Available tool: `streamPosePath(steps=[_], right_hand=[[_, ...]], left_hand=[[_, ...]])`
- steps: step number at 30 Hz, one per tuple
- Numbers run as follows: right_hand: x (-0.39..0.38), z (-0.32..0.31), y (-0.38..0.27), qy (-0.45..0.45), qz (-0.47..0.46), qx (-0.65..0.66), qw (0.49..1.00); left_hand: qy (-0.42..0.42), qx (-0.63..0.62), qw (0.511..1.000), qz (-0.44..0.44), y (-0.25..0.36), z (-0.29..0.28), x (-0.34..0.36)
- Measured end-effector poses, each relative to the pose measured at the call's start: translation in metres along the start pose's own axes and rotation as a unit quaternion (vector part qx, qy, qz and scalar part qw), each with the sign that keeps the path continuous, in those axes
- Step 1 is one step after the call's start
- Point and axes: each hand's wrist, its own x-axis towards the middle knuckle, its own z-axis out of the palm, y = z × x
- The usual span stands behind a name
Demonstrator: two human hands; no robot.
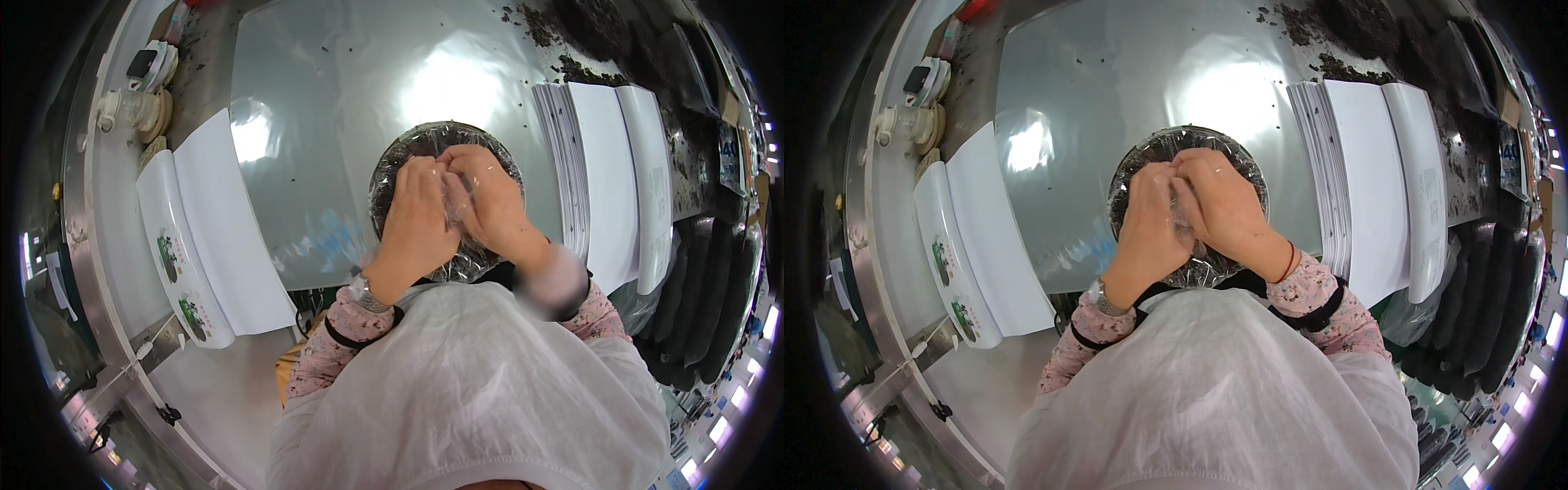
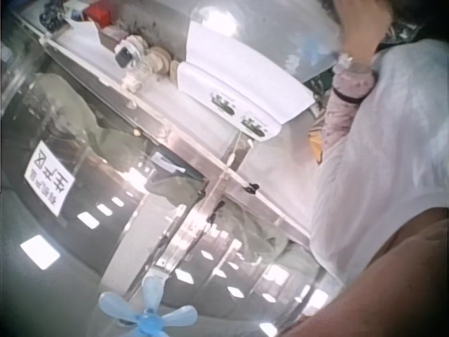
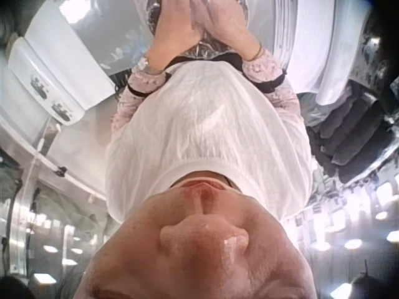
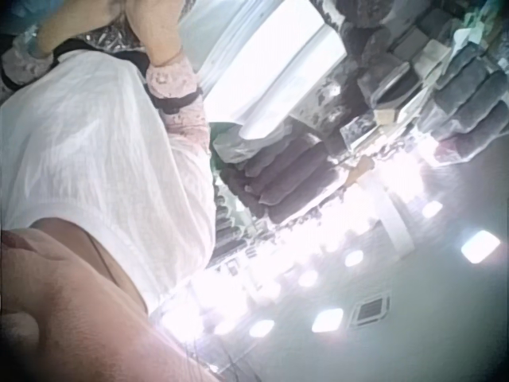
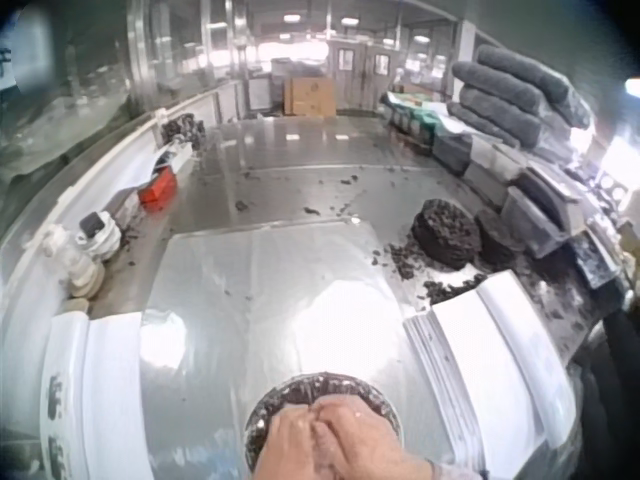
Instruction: The person places a dark, granular food substance into a round metal mold on a stainless steel table. They press the substance down by hand, cover it with plastic wrap, and then place a white paper label on top. The person repeats this process for multiple units, stacking the finished items to the side.
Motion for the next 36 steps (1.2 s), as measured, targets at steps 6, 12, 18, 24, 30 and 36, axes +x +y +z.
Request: streamPosePath(steps=[6,12,18,24,30,36], right_hand=[[-0.003,0.015,0.010,0.000,-0.086,-0.187,0.979],[0.008,0.012,0.003,0.116,0.200,0.224,0.947],[0.015,0.005,0.004,0.160,0.222,0.407,0.871],[-0.090,-0.157,0.111,0.167,0.144,-0.378,0.899],[-0.202,-0.256,0.199,-0.098,0.215,-0.668,0.705],[-0.192,-0.266,0.212,-0.153,0.167,-0.681,0.696]], left_hand=[[-0.115,0.010,0.993,0.034,0.023,-0.027,-0.008],[-0.110,0.125,0.984,0.066,0.020,-0.010,-0.012],[-0.088,0.189,0.975,0.072,0.020,0.001,-0.010],[-0.074,0.183,0.979,0.058,0.022,-0.001,-0.014],[-0.089,0.189,0.975,0.073,0.022,0.000,-0.012],[-0.093,0.187,0.976,0.066,0.024,-0.003,-0.012]])
